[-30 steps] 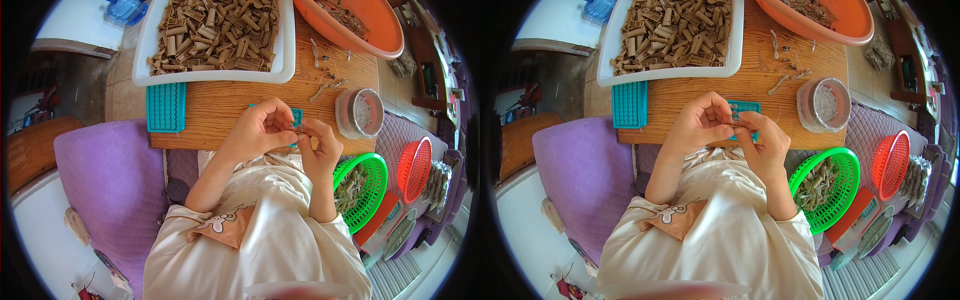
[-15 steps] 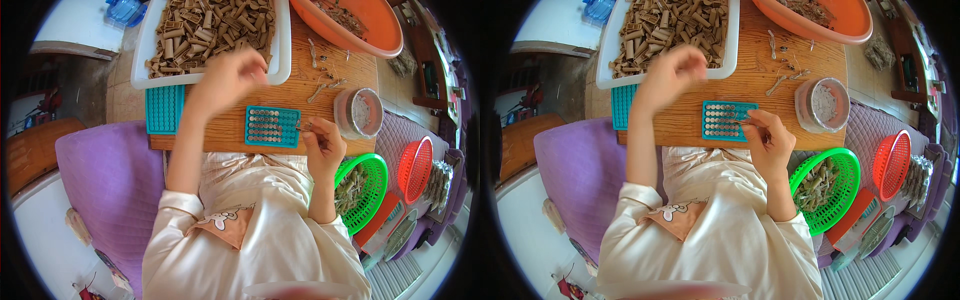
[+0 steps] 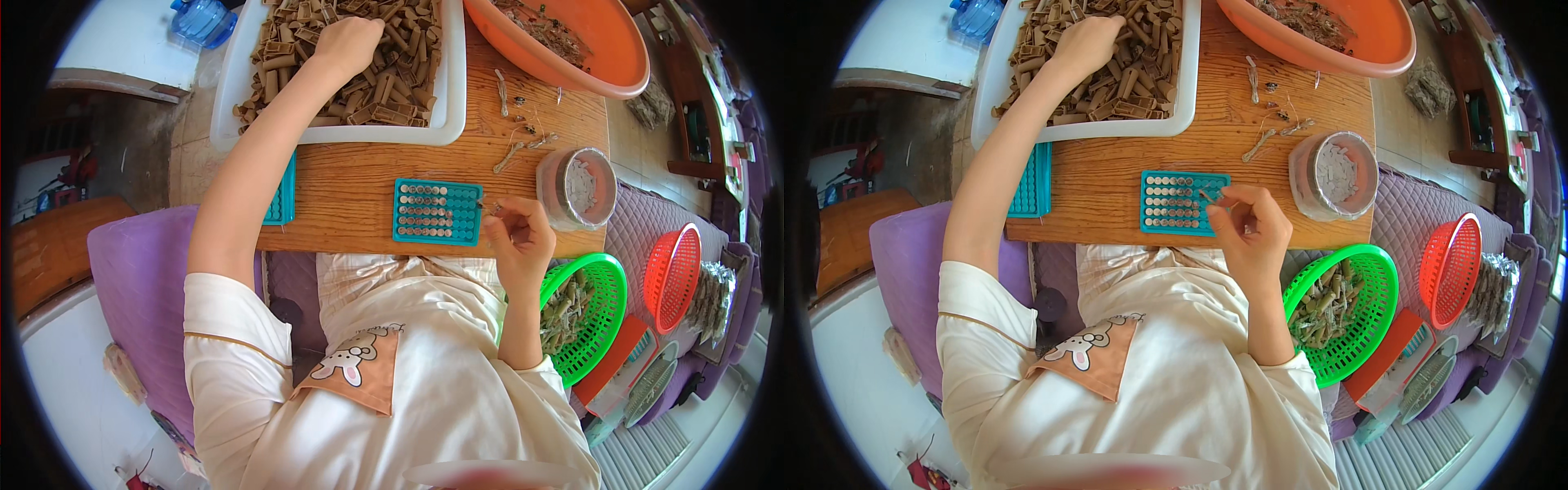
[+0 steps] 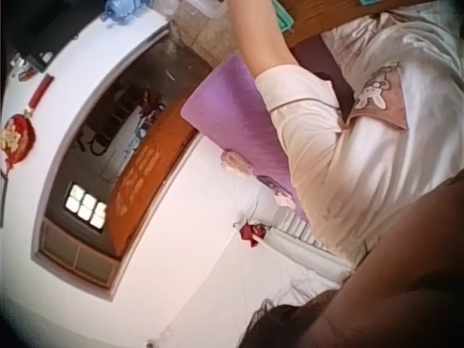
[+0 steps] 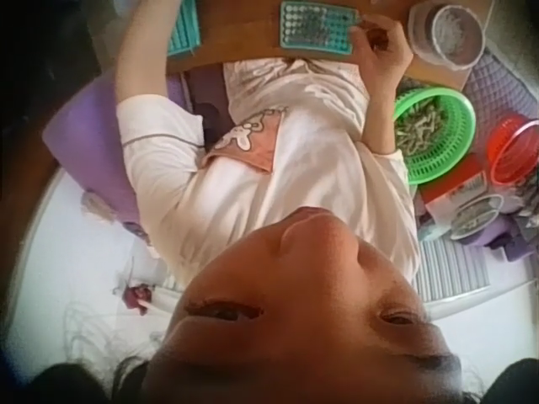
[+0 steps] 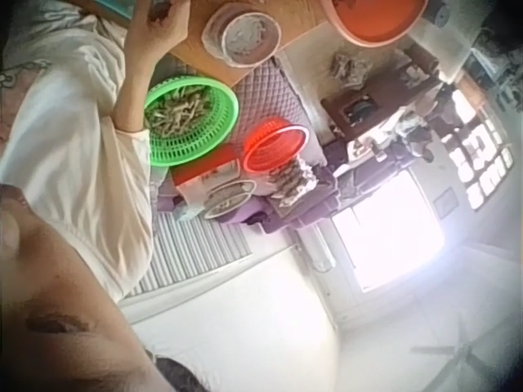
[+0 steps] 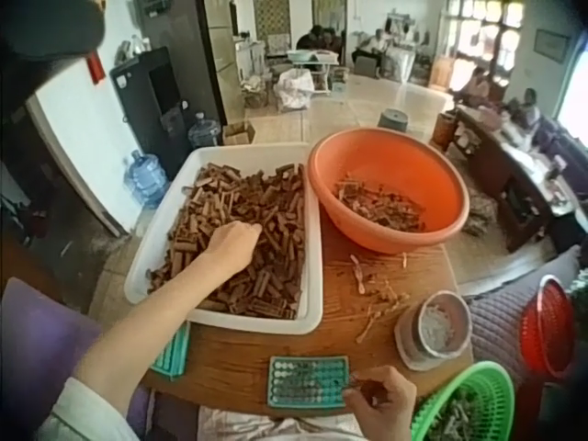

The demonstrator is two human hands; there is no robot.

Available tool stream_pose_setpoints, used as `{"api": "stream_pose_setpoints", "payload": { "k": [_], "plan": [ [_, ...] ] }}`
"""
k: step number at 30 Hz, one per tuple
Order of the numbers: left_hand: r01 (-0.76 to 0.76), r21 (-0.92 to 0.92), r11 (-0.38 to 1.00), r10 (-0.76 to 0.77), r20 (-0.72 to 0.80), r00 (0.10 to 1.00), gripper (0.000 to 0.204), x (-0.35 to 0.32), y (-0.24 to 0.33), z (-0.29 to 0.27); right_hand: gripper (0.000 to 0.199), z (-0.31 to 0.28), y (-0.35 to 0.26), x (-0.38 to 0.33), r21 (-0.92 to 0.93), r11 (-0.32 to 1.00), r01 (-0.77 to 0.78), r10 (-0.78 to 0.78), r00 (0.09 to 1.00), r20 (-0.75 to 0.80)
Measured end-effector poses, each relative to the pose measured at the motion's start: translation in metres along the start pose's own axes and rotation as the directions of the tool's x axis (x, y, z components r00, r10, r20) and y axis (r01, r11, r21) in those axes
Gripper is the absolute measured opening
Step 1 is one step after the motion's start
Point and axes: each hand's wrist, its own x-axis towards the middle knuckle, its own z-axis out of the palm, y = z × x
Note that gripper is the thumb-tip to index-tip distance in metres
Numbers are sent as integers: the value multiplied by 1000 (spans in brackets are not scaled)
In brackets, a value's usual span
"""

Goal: The person assembles small metal parts into cardboard tubes by hand, then uses a lighter to melt sealant on the tubes.

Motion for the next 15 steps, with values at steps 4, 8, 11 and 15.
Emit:
{"api": "stream_pose_setpoints", "payload": {
  "k": [4,8,11,15],
  "plan": [
    [76,-659,748,-178,-89,980,29,-26,14,-37,19,-4,-7,1,121,992,-43,49,998,-49],
    [133,-978,161,-204,98,974,36,-77,72,-94,20,-2,-15,2,249,969,-5,40,990,-135],
    [204,-940,-272,-118,243,963,44,-110,109,-112,21,5,-29,0,347,937,48,8,987,-157],
    [170,-971,-168,-80,185,979,34,-131,132,-111,21,15,-42,-7,290,954,73,-32,989,-145]
  ]
}}
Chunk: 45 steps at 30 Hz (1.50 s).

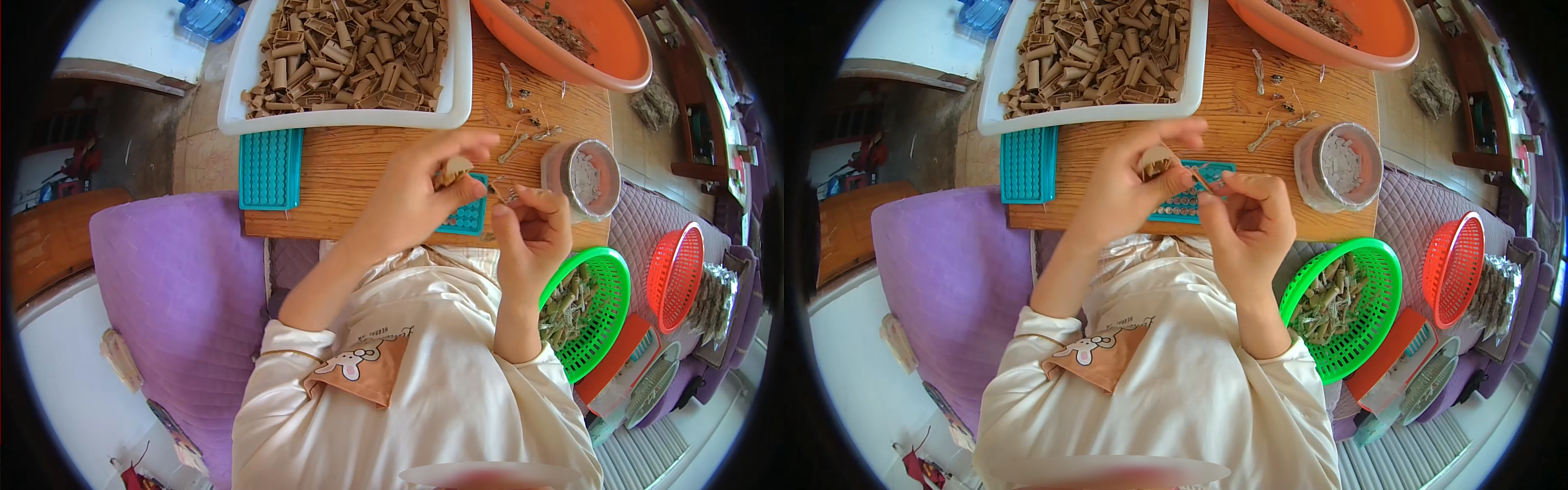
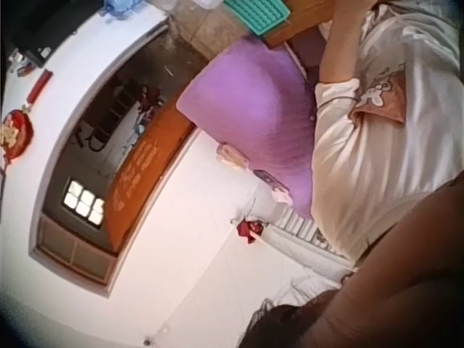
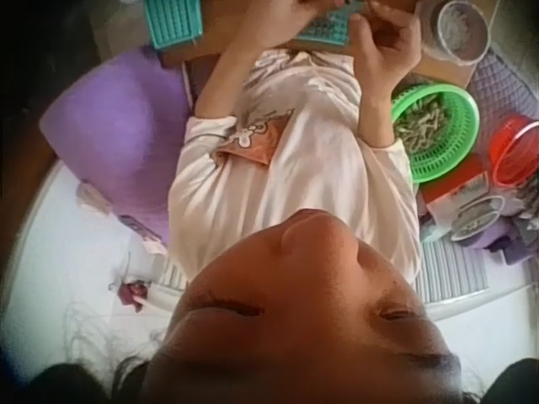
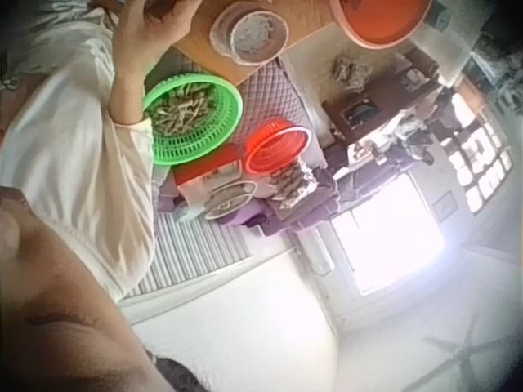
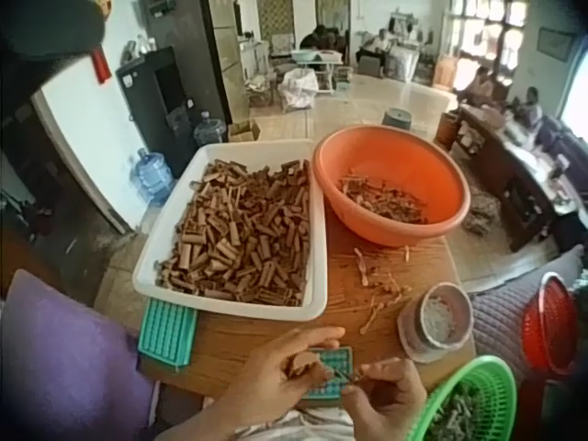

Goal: The person assembles small metal parts into cardboard tubes by hand, then uses a lighter to melt sealant on the tubes.

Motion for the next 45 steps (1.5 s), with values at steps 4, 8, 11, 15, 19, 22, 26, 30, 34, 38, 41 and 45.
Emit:
{"api": "stream_pose_setpoints", "payload": {
  "k": [4,8,11,15,19,22,26,30,34,38,41,45],
  "plan": [
    [14,-152,988,-36,-141,989,22,-17,-8,23,20,8,-4,-9,29,998,-57,56,998,8],
    [233,-723,650,-235,100,967,17,-27,-19,13,17,10,0,-13,42,997,64,-65,998,20],
    [143,-915,378,-39,139,990,18,-32,-29,11,14,14,-2,-15,-1,992,127,-127,989,77],
    [-3,-790,613,-131,-105,986,23,-36,-27,28,10,20,7,-19,-113,980,163,-160,987,34],
    [-114,-709,696,-1,-160,987,33,-40,-28,29,12,24,11,-21,-150,964,221,-220,975,21],
    [-59,-727,684,-39,-118,992,36,-43,-36,20,13,20,10,-22,-182,949,257,-247,966,75],
    [-71,-652,755,24,-80,996,32,-43,-36,10,13,20,15,-21,-180,923,339,-332,941,68],
    [-112,-619,778,65,-99,993,34,-42,-32,14,15,16,10,-22,-184,936,299,-299,954,33],
    [-116,-633,765,99,-63,993,33,-39,-31,15,16,9,3,-17,-269,885,379,-337,922,189],
    [-36,-632,774,-80,-154,985,30,-41,-17,19,14,8,0,-14,-393,826,404,-294,903,313],
    [-67,-555,829,-82,-240,967,29,-43,-12,24,14,9,9,-15,-365,856,366,-261,916,305],
    [-89,-494,865,-49,-260,964,29,-42,-11,25,20,13,24,-21,-173,976,133,-118,989,94]
  ]
}}
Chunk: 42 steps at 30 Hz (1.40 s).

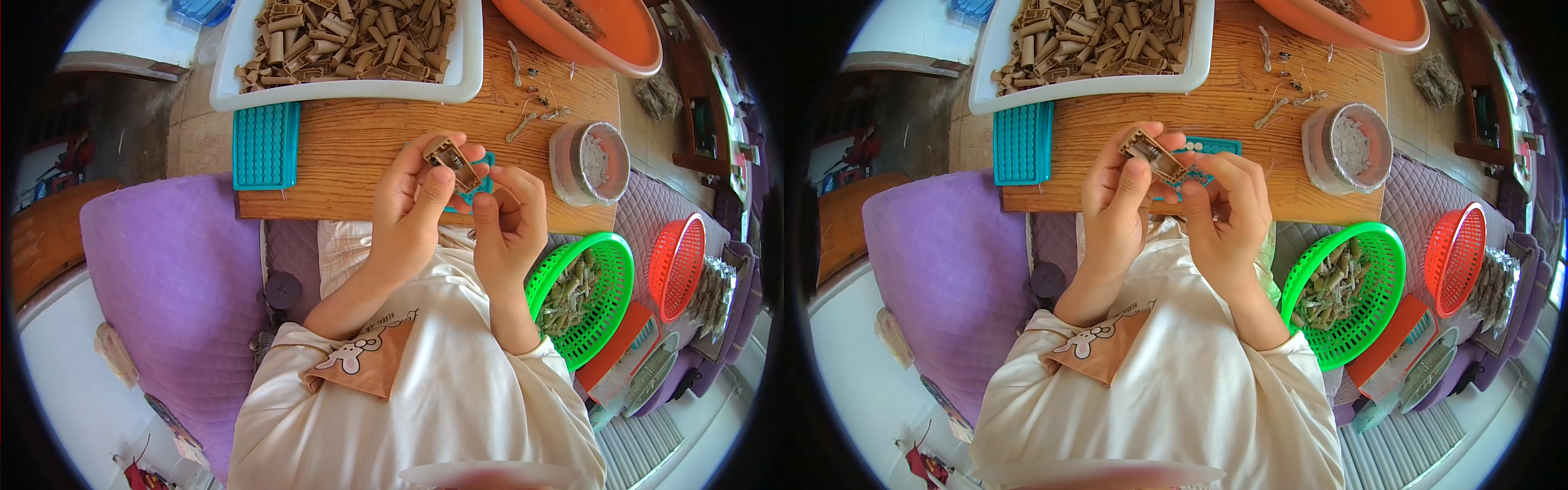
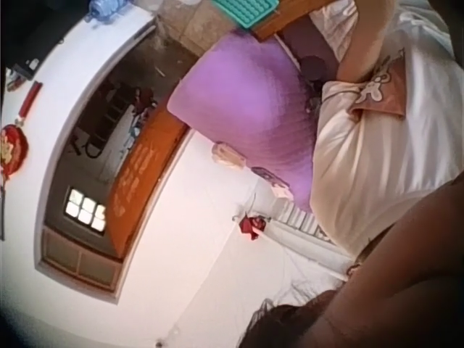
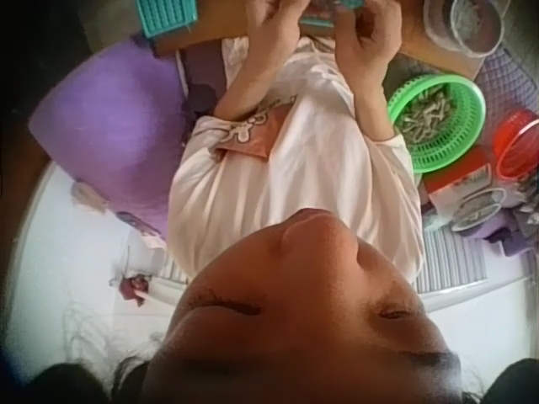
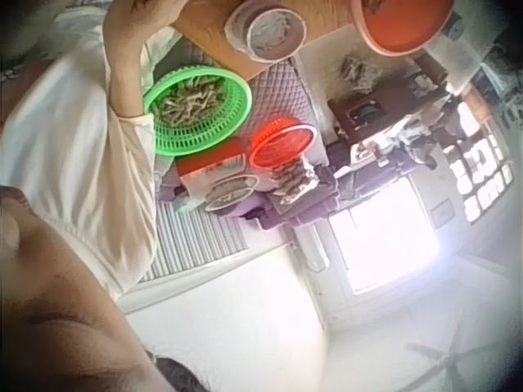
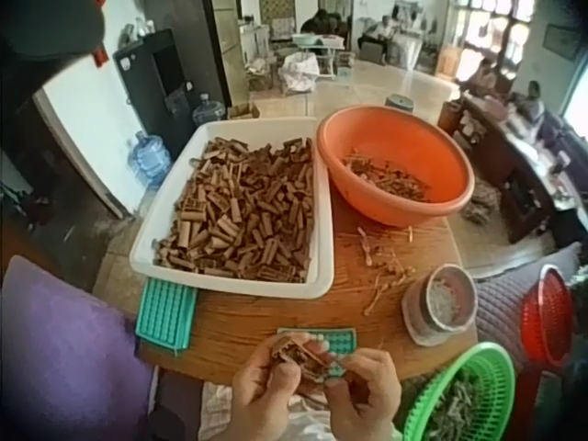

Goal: The person assembles small metal parts into cardboard tubes by hand, then uses a lighter to melt sealant on the tubes.

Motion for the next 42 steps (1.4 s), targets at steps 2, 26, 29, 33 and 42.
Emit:
{"api": "stream_pose_setpoints", "payload": {
  "k": [2,26,29,33,42],
  "plan": [
    [10,-147,989,-21,-79,997,29,-1,0,4,21,4,3,-1,-6,1000,18,-18,1000,-7],
    [212,-601,771,-294,-40,955,31,3,-4,-15,41,5,1,13,38,946,-321,303,923,238],
    [207,-608,766,-308,-64,949,30,3,-9,-21,43,1,-2,22,-83,904,-419,417,824,384],
    [151,-535,831,-246,-111,963,30,-1,-14,-24,43,2,14,24,99,927,-361,298,872,389],
    [33,6,999,-31,-248,968,28,-10,-36,-21,34,20,20,22,-101,962,-255,274,904,328]
  ]
}}
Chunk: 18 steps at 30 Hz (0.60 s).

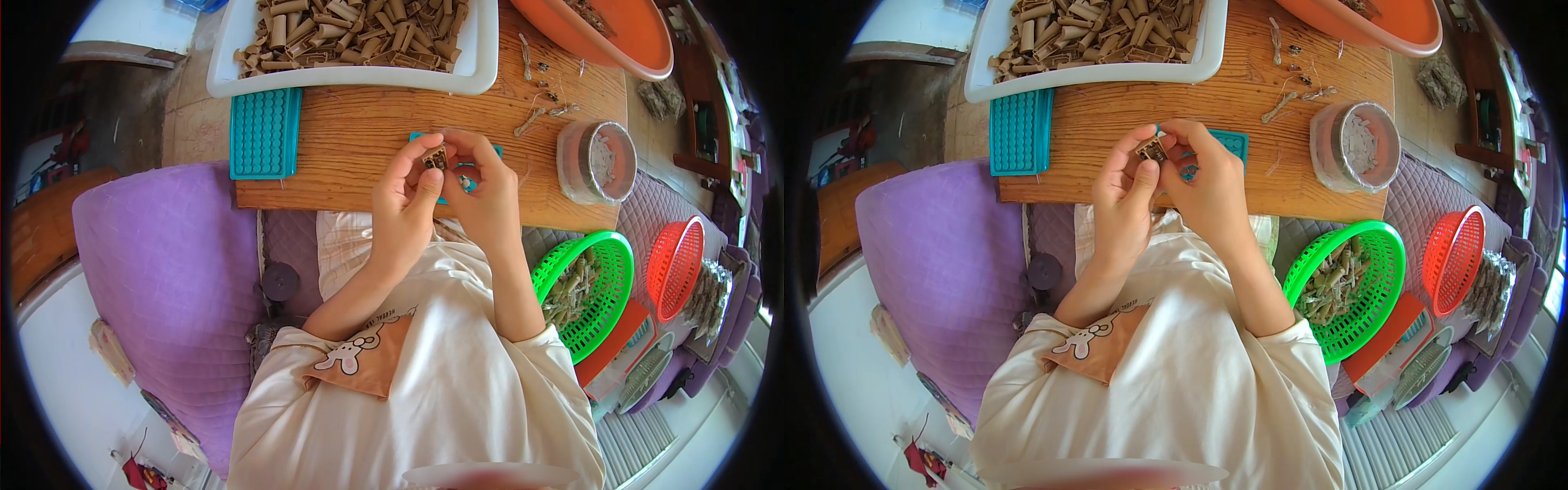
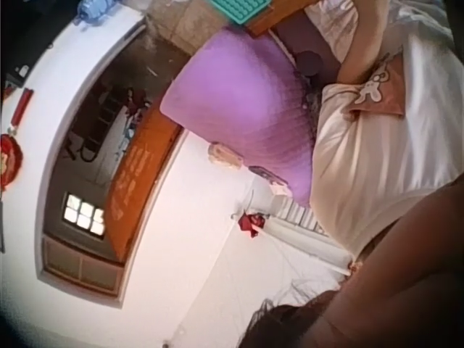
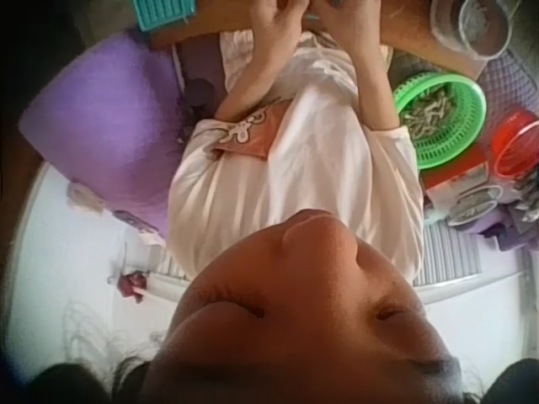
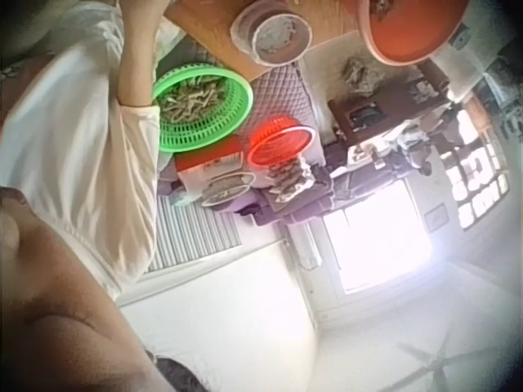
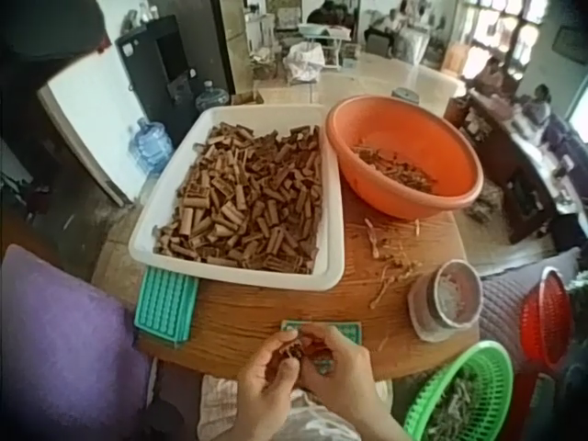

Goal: The person assembles small metal parts into cardboard tubes by hand, then uses a lighter to melt sealant on the tubes.

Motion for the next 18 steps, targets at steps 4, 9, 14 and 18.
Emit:
{"api": "stream_pose_setpoints", "payload": {
  "k": [4,9,14,18],
  "plan": [
    [0,10,1000,0,2,1000,28,3,-10,-4,32,-2,5,7,-183,983,-29,48,994,100],
    [167,-103,980,-164,38,986,32,9,-6,-20,27,-32,23,23,-190,978,86,-47,979,200],
    [292,-197,936,-288,52,956,36,10,4,-37,20,-43,46,22,-504,858,99,-107,994,13],
    [314,-212,925,-308,62,949,37,8,5,-42,20,-28,68,20,-631,708,317,-344,935,84]
  ]
}}
